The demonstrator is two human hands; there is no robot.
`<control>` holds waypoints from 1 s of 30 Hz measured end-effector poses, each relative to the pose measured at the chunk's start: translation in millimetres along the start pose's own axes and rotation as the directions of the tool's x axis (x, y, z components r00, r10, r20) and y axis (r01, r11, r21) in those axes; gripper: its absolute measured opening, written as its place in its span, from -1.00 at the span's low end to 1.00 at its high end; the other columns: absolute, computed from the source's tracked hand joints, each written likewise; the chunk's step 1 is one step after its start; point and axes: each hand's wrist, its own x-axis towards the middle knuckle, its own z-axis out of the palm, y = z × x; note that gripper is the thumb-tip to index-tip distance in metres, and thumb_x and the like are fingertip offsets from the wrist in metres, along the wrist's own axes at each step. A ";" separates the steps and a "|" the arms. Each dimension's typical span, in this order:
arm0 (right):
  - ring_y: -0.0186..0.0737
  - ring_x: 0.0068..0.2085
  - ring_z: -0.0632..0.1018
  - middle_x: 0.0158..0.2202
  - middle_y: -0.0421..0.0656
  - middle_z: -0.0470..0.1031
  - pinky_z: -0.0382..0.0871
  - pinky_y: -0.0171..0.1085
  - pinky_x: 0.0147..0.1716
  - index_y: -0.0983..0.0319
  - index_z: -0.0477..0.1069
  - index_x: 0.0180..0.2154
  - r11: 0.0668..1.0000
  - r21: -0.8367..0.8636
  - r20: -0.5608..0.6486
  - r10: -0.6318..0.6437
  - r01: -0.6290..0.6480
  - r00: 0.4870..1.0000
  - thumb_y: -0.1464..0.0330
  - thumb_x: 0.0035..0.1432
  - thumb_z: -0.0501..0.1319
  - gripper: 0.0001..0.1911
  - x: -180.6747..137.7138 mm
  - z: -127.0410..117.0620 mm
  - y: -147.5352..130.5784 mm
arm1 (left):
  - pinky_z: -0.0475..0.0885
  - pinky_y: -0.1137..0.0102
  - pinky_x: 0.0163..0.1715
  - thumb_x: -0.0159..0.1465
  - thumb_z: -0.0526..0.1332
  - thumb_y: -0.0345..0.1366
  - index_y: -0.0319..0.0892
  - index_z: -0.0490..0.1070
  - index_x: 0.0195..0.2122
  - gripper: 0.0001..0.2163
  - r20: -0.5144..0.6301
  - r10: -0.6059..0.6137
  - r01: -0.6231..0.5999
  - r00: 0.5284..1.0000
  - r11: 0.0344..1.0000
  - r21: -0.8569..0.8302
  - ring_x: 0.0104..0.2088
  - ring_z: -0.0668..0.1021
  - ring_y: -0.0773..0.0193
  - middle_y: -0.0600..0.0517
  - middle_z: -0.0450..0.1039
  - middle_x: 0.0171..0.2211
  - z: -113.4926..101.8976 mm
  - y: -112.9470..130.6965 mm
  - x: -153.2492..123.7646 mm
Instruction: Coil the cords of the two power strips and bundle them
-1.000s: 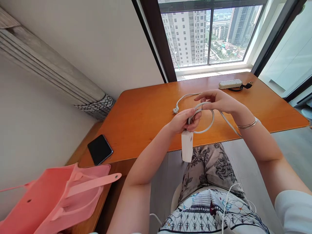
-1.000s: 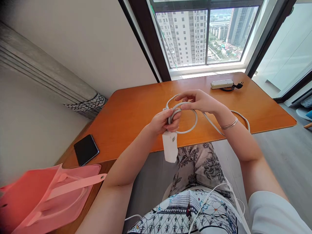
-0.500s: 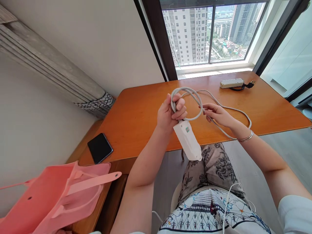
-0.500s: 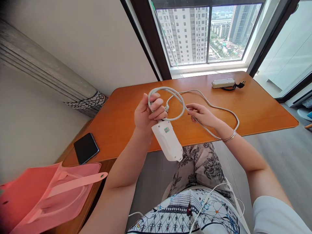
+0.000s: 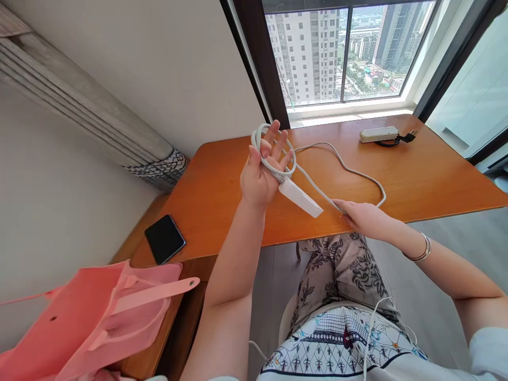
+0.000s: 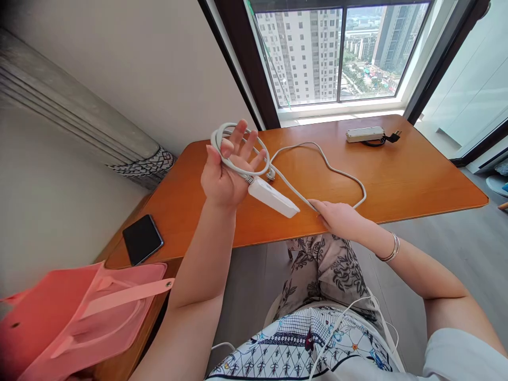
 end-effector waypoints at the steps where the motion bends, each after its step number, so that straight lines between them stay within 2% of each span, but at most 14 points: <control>1: -0.12 -0.23 0.66 -0.02 0.00 0.62 0.36 -0.27 -0.38 0.25 0.32 0.29 0.998 -0.065 -0.038 0.001 -0.003 0.999 0.41 0.39 0.06 -0.53 -3.1 -3.4 -1.5 | 0.27 0.01 0.39 0.33 0.24 0.09 -0.11 0.29 -0.49 -0.58 0.014 -0.006 0.006 1.000 1.000 0.008 0.48 0.19 -0.04 0.07 0.38 0.32 -2.9 -4.2 0.5; 4: -0.25 -0.38 0.56 -0.25 -0.09 0.58 0.18 -0.30 -0.49 0.20 0.52 0.07 0.977 -0.206 -0.231 -0.102 0.054 0.968 0.35 0.45 0.05 -0.68 -10.0 -18.0 -6.4 | 0.17 -0.03 0.43 0.27 0.32 0.08 -0.12 0.35 -0.46 -0.61 0.046 -0.067 0.066 0.997 0.997 0.029 0.48 0.17 -0.08 0.01 0.36 0.34 -8.0 -17.5 0.6; 7: -0.32 -0.39 0.49 -0.33 -0.14 0.50 0.20 -0.32 -0.44 0.18 0.57 -0.08 0.955 -0.215 -0.415 -0.278 0.204 0.866 0.32 0.48 0.04 -0.69 -10.7 -37.7 -13.4 | 0.14 -0.01 0.44 0.24 0.36 0.06 -0.14 0.44 -0.40 -0.65 0.080 -0.183 0.179 0.980 0.982 0.064 0.46 0.22 -0.13 -0.03 0.31 0.38 -6.3 -25.3 -1.7; 9: -0.34 -0.37 0.46 -0.32 -0.14 0.47 0.24 -0.34 -0.39 0.16 0.57 -0.09 0.947 -0.156 -0.499 -0.321 0.281 0.805 0.30 0.48 0.06 -0.70 -6.1 -52.3 -19.3 | 0.24 0.03 0.39 0.24 0.37 0.02 -0.16 0.46 -0.39 -0.67 0.121 -0.274 0.270 0.954 0.962 0.047 0.39 0.35 -0.13 -0.05 0.34 0.36 -1.7 -26.0 -4.0; 12: -0.27 -0.29 0.47 -0.26 -0.12 0.43 0.32 -0.31 -0.31 0.13 0.58 -0.06 0.945 0.008 -0.565 -0.264 0.326 0.782 0.20 0.44 0.13 -0.72 9.0 -74.0 -27.3 | 0.52 0.14 0.14 0.31 0.33 -0.06 -0.18 0.43 -0.40 -0.71 0.175 -0.434 0.449 0.884 0.891 -0.058 0.10 0.64 -0.03 -0.10 0.55 0.15 7.9 -24.0 -8.0; 14: -0.19 -0.19 0.48 -0.20 -0.10 0.41 0.39 -0.25 -0.21 0.11 0.58 -0.04 0.935 0.135 -0.574 -0.195 0.327 0.795 0.12 0.39 0.18 -0.70 23.2 -85.9 -29.9 | 0.64 0.24 -0.18 0.37 0.25 -0.06 -0.19 0.42 -0.37 -0.70 0.218 -0.562 0.592 0.798 0.799 -0.106 -0.21 0.74 0.05 -0.11 0.66 -0.12 14.1 -23.1 -10.8; 15: -0.16 -0.14 0.48 -0.18 -0.09 0.40 0.41 -0.22 -0.16 0.11 0.58 -0.03 0.925 0.192 -0.575 -0.164 0.327 0.801 0.10 0.36 0.22 -0.69 31.0 -90.4 -30.0 | 0.62 0.30 -0.36 0.39 0.20 -0.05 -0.19 0.42 -0.34 -0.69 0.242 -0.619 0.655 0.747 0.747 -0.111 -0.36 0.73 0.08 -0.11 0.66 -0.27 17.0 -22.9 -12.3; 18: -0.11 -0.06 0.46 -0.12 -0.09 0.41 0.42 -0.15 -0.05 0.14 0.58 -0.03 0.877 0.348 -0.556 -0.091 0.330 0.826 0.11 0.30 0.28 -0.68 54.9 -96.1 -25.9 | 0.37 0.41 -0.73 0.44 0.05 0.00 -0.18 0.38 -0.31 -0.64 0.297 -0.728 0.782 0.618 0.610 -0.129 -0.70 0.56 0.17 -0.05 0.56 -0.52 24.4 -22.2 -17.1; 21: -0.17 -0.08 0.48 -0.12 -0.10 0.47 0.44 -0.17 -0.05 0.19 0.55 -0.02 0.751 0.574 -0.443 -0.050 0.326 0.895 0.13 0.34 0.23 -0.67 74.0 -90.7 -17.4 | 0.10 0.45 -0.86 0.46 -0.07 0.04 -0.13 0.22 -0.41 -0.59 0.342 -0.758 0.832 0.555 0.514 -0.211 -0.86 0.33 0.29 -0.06 0.55 -0.54 30.5 -20.1 -22.1; 23: -0.23 -0.14 0.51 -0.17 -0.10 0.51 0.48 -0.21 -0.10 0.22 0.53 -0.02 0.589 0.758 -0.311 -0.052 0.281 0.949 0.10 0.40 0.16 -0.63 80.8 -83.4 -10.8 | -0.01 0.47 -0.87 0.48 -0.13 0.04 -0.12 0.14 -0.45 -0.57 0.368 -0.737 0.824 0.567 0.507 -0.252 -0.90 0.21 0.37 -0.09 0.54 -0.55 33.1 -18.4 -24.8; 26: -0.28 -0.29 0.55 -0.34 -0.14 0.51 0.53 -0.28 -0.25 0.26 0.50 -0.09 0.325 0.936 -0.119 -0.082 0.139 0.990 -0.02 0.41 0.10 -0.52 81.5 -71.6 -0.4 | -0.05 0.52 -0.85 0.50 -0.18 0.01 -0.13 0.12 -0.47 -0.54 0.347 -0.686 0.768 0.640 0.559 -0.312 -0.90 0.12 0.45 -0.05 0.47 -0.63 34.2 -16.5 -25.6; 28: -0.29 -0.39 0.55 -0.45 -0.21 0.44 0.53 -0.31 -0.36 0.27 0.49 -0.13 0.203 0.977 -0.049 -0.095 0.068 0.994 -0.08 0.35 0.16 -0.48 77.9 -64.6 5.5 | -0.04 0.52 -0.84 0.51 -0.24 0.00 -0.14 0.13 -0.50 -0.50 0.314 -0.680 0.747 0.663 0.574 -0.336 -0.90 0.08 0.48 -0.04 0.43 -0.67 33.4 -15.9 -24.1; 30: -0.30 -0.44 0.56 -0.49 -0.25 0.40 0.52 -0.32 -0.42 0.28 0.48 -0.14 0.129 0.991 -0.025 -0.086 0.036 0.996 -0.09 0.28 0.24 -0.47 73.4 -58.8 9.4 | -0.04 0.51 -0.83 0.50 -0.30 0.04 -0.16 0.15 -0.52 -0.44 0.289 -0.698 0.751 0.656 0.564 -0.342 -0.89 0.07 0.49 -0.06 0.42 -0.66 32.4 -15.9 -22.0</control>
